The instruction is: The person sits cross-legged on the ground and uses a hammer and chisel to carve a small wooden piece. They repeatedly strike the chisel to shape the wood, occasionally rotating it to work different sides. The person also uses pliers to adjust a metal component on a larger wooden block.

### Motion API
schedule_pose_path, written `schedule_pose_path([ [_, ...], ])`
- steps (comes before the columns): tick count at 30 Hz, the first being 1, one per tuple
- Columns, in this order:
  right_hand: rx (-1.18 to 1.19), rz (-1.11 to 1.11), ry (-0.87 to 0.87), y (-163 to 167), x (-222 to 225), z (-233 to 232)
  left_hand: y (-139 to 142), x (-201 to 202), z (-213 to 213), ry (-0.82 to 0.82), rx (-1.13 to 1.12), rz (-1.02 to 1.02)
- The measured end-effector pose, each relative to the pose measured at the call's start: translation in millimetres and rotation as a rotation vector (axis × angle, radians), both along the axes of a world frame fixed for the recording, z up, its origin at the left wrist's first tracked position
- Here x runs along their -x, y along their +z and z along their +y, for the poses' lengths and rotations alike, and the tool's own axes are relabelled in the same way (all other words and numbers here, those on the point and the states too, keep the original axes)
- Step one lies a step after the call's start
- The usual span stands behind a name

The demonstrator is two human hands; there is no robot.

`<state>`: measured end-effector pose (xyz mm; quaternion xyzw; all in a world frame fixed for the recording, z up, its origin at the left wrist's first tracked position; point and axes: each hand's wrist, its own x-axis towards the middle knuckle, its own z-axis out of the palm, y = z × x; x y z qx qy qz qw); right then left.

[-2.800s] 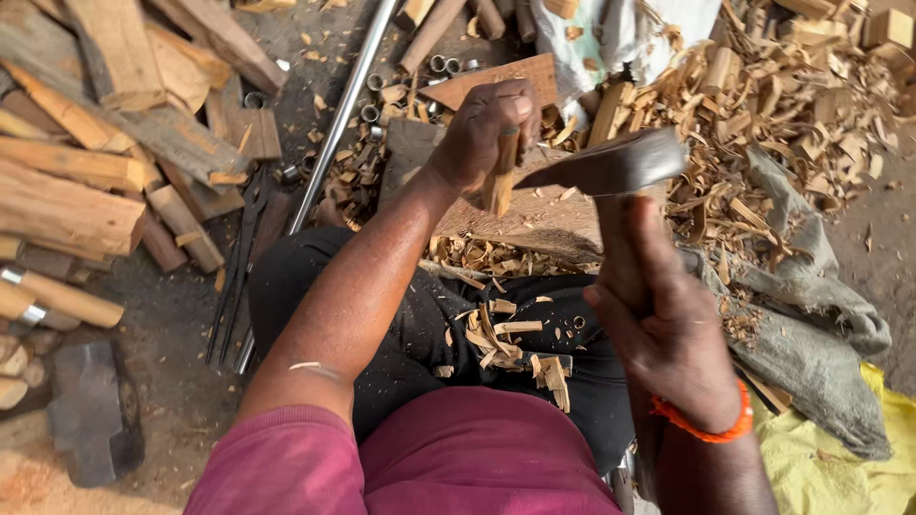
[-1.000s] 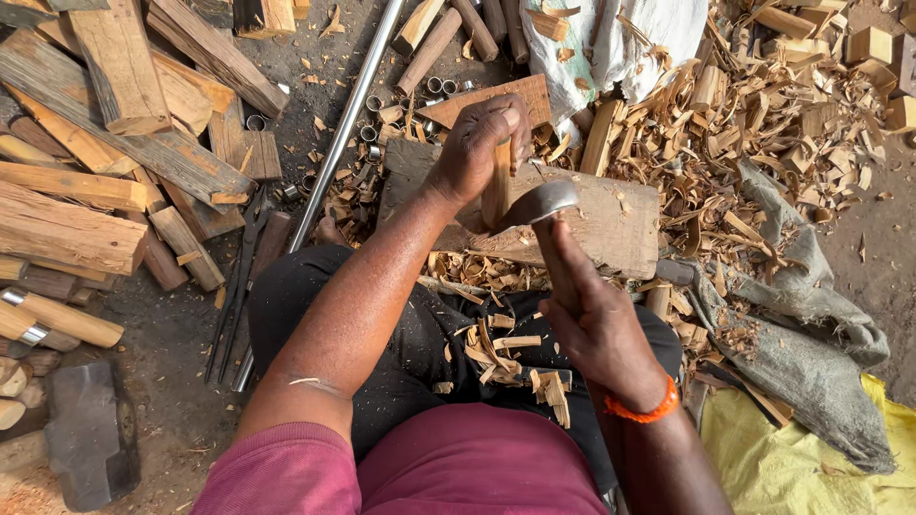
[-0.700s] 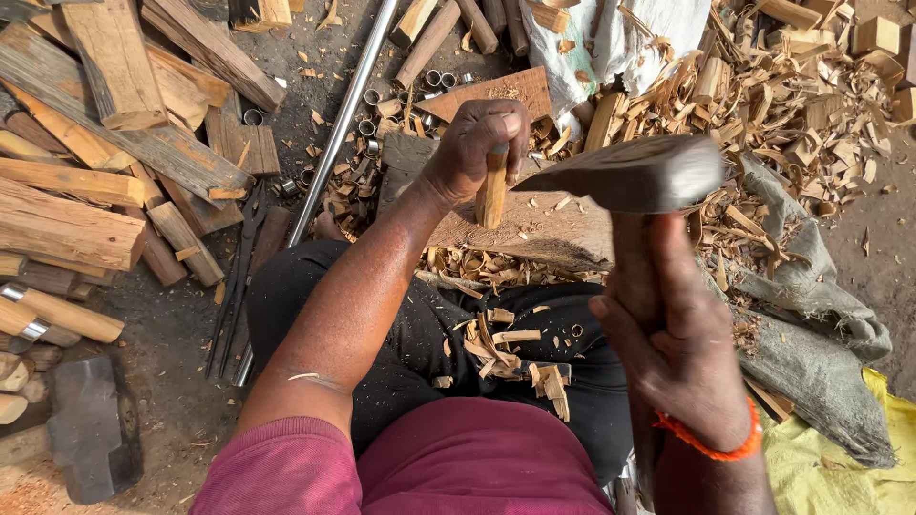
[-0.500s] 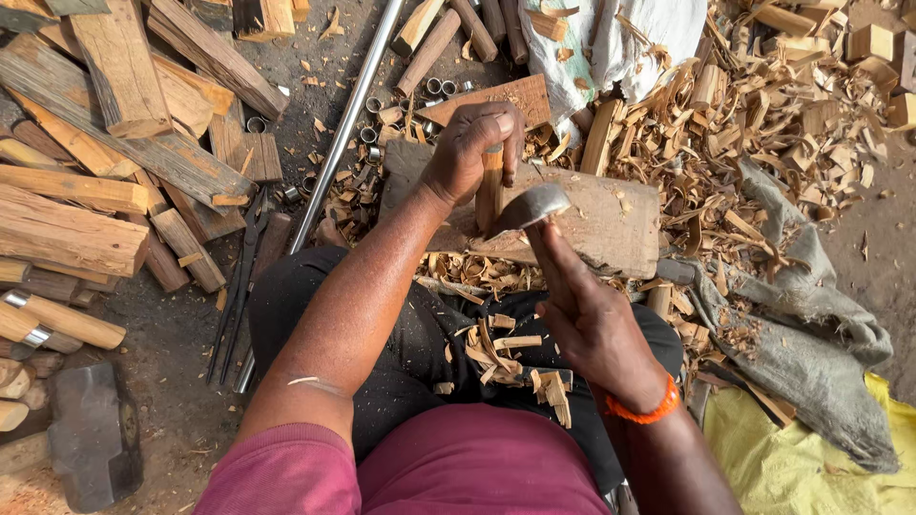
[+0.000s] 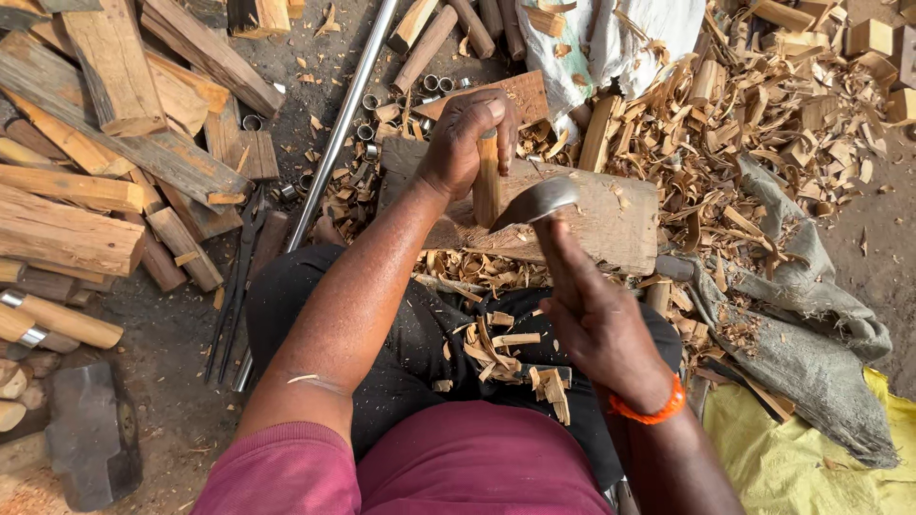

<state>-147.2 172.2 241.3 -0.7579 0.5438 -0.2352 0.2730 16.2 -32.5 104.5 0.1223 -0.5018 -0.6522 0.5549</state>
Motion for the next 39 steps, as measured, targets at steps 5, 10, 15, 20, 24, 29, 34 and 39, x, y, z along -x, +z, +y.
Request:
schedule_pose_path([
  [5, 0.075, -0.001, -0.105, 30, 28, 21, -2, 4, 1, 0.000, -0.136, -0.014],
  [10, 0.037, 0.011, -0.014, 7, -3, 3, 0, 0, 6, 0.027, -0.115, -0.007],
  [15, -0.108, -0.007, -0.136, 8, 6, 2, -6, 4, -2, 0.084, -0.171, -0.055],
  [20, -0.045, -0.011, -0.170, 35, 11, 11, -23, 17, 3, 0.122, -0.146, -0.061],
  [24, 0.090, -0.008, 0.021, 10, -15, -6, -33, 25, -5, 0.130, -0.071, 0.004],
  [29, -0.098, -0.067, -0.089, 16, -1, 5, -39, 29, -9, 0.439, 0.180, -0.281],
  [34, -0.141, 0.014, -0.198, 19, 7, 9, -31, 28, 4, 0.257, -0.152, -0.067],
  [39, -0.031, -0.068, -0.080, -20, -1, -1, -9, 7, 1, 0.193, -0.170, -0.134],
])
